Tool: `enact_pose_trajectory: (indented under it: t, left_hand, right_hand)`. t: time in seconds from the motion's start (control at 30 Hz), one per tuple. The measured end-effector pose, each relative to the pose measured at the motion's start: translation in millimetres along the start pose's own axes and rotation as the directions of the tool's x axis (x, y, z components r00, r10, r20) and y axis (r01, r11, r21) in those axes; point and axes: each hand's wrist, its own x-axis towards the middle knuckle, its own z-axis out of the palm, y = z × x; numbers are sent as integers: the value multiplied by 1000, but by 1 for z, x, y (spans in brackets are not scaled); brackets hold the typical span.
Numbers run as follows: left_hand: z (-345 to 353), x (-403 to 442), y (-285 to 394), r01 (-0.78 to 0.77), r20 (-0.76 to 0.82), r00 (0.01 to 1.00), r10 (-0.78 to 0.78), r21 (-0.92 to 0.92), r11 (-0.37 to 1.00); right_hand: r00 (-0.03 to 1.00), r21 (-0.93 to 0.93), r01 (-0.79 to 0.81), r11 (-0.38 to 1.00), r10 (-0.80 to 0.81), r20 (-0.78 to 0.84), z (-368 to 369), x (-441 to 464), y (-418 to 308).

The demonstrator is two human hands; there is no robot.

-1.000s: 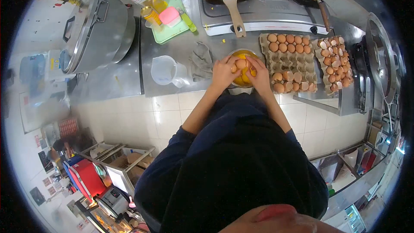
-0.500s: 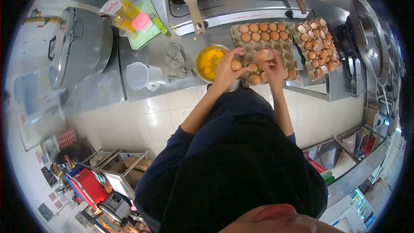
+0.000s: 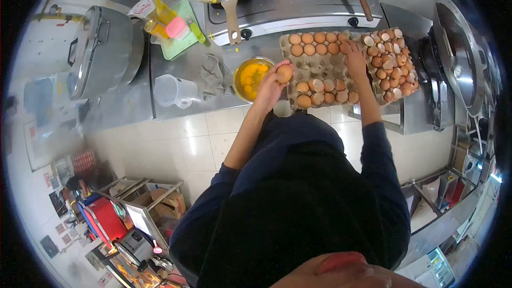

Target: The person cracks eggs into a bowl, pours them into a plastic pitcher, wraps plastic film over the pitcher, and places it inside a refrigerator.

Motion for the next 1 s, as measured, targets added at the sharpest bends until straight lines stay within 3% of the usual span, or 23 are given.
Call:
enact_pose_trajectory:
  t: [0.03, 0.13, 0.2, 0.27, 0.3, 0.37, 0.4, 0.47, 0.5, 0.53, 0.6, 0.63, 0.7, 0.87, 0.9, 0.93, 0.97, 1.0]
  left_hand:
    - [4, -4, 5, -11, -1, 1000, 11, 9, 1000]
    - [11, -11, 17, -52, -111, 992, 57, 42, 998]
    - [6, -18, 19, -47, -156, 986, 52, 38, 998]
    - [-2, -22, 22, -61, -166, 984, 61, 9, 998]
    - [-5, -22, 24, -65, -152, 986, 62, -13, 998]
    - [-11, -24, 28, -84, -200, 977, 78, -24, 996]
    - [-14, -25, 30, -85, -235, 969, 75, -32, 996]
    - [-17, -27, 36, -80, -264, 962, 68, -33, 996]
    - [-19, -28, 40, -63, -283, 958, 53, -28, 998]
    - [-23, -29, 41, -57, -283, 958, 46, -29, 998]
    - [-30, -29, 42, -44, -295, 955, 35, -24, 999]
    - [-37, -28, 41, -39, -290, 957, 31, -23, 999]
    - [-51, -29, 40, -23, -315, 949, 28, 18, 1000]
    - [-66, -38, 62, -3, -289, 957, 2, -2, 1000]
    - [-68, -38, 67, 10, -256, 967, -12, -9, 1000]
    - [-70, -40, 71, 9, -251, 968, -11, -10, 1000]
    - [-70, -43, 76, -9, -220, 975, 13, 18, 1000]
    - [-71, -45, 80, -27, -190, 981, 35, 45, 999]
  right_hand:
    - [995, -14, 32, 999, -30, 92, 7, 9, 5]
    - [991, -46, 134, 990, -133, 24, 38, 15, 24]
    - [974, -86, 210, 974, -201, 103, 26, 20, 25]
    - [991, 95, 89, 991, -98, 95, 10, 22, 20]
    - [988, 100, 110, 989, -119, 95, -3, 24, 9]
    - [976, 450, -14, 893, 110, -188, -34, 23, -31]
    - [978, 452, -1, 892, 95, -187, -53, 22, -54]
    - [981, 747, -31, 665, 162, -104, -93, 18, -114]
    - [975, 778, 23, 628, 158, -156, -108, 15, -147]
    - [965, 803, 75, 591, 160, -208, -121, 11, -178]
    - [939, 690, 261, 675, -10, -345, -142, 6, -227]
    - [938, 688, 257, 679, -5, -345, -129, 5, -244]
    - [930, 740, 353, 572, -126, -346, -94, 1, -269]
    - [950, 744, 242, 623, 4, -312, -95, 1, -289]
    - [986, 963, 28, 267, 153, -71, -93, 1, -292]
    - [959, 972, -180, -151, 194, 207, -91, 2, -294]
    - [959, 974, -175, -147, 198, 202, -85, 1, -291]
    - [932, 918, -304, -257, 122, 342, -77, -1, -284]
